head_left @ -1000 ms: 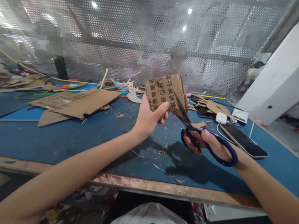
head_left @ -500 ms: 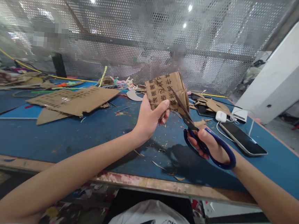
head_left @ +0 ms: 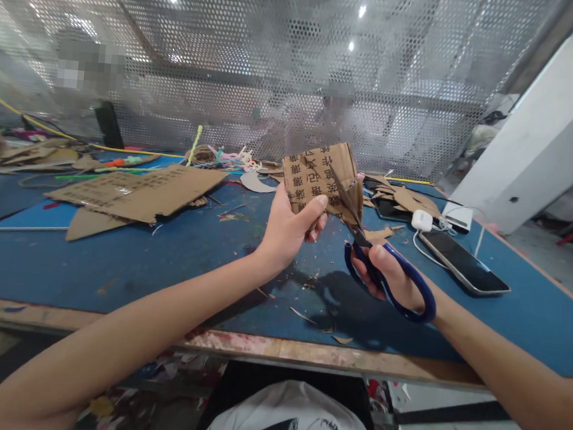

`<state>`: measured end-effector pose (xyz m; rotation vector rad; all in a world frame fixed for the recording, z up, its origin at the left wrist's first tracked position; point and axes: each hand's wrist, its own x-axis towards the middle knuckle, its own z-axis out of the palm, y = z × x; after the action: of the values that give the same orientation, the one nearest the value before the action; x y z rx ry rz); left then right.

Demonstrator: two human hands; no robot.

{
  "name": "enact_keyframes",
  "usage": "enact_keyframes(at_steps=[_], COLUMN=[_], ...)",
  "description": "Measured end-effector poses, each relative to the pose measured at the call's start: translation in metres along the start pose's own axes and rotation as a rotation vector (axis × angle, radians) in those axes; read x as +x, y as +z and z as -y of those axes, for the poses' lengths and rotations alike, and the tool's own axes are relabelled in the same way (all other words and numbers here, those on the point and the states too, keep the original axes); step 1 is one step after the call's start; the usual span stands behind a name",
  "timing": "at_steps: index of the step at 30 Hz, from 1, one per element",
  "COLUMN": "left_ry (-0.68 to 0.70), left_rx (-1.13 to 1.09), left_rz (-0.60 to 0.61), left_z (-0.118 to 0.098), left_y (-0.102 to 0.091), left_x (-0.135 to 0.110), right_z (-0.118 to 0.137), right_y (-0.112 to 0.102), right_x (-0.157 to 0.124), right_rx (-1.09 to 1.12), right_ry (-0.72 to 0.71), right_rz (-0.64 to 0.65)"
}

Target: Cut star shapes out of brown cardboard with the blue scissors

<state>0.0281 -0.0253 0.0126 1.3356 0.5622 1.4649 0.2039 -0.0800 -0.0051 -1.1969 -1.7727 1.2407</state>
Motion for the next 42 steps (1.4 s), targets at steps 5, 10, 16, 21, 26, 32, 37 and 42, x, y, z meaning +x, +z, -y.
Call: enact_keyframes(at_steps=[5, 10, 16, 21, 26, 32, 37, 42], left_ry=[-0.004, 0.004, 0.179, 0.186, -0.055, -0.187, -0.236, -0.246], left_rx=[-0.007, 0.032, -0.055, 0.004, 0.107, 0.020, -0.127, -0.175], left_rz=[-0.001, -0.073, -0.505, -0.379, -0.041, 0.103, 0.115, 0.056], left_z=[0.001, 0.002, -0.006, -0.008, 0.004, 0.018, 0.018, 0.015], left_y=[0.001, -0.003, -0.030, -0.028, -0.005, 0.006, 0.013, 0.019], left_x=[-0.001, 0.006, 0.038, 0.032, 0.001, -0.013, -0.016, -0.021], right_z=[0.002, 0.009, 0.004, -0.009, 0.009, 0.012, -0.001, -0.007], right_y=[0.005, 0.000, -0.028, -0.039, -0.028, -0.014, -0.007, 0.009], right_x=[0.001, 0.010, 0.023, 0.024, 0.021, 0.024, 0.031, 0.038], right_rx=[0.009, -0.069, -0.646, -0.818, -0.179, 0.115, 0.454, 0.617], right_ry=[0.027, -0.067, -0.058, 0.012, -0.179, -0.182, -0.278, -0.286], right_rz=[-0.038, 0.018, -0.107, -0.053, -0.163, -0.194, -0.181, -0.249])
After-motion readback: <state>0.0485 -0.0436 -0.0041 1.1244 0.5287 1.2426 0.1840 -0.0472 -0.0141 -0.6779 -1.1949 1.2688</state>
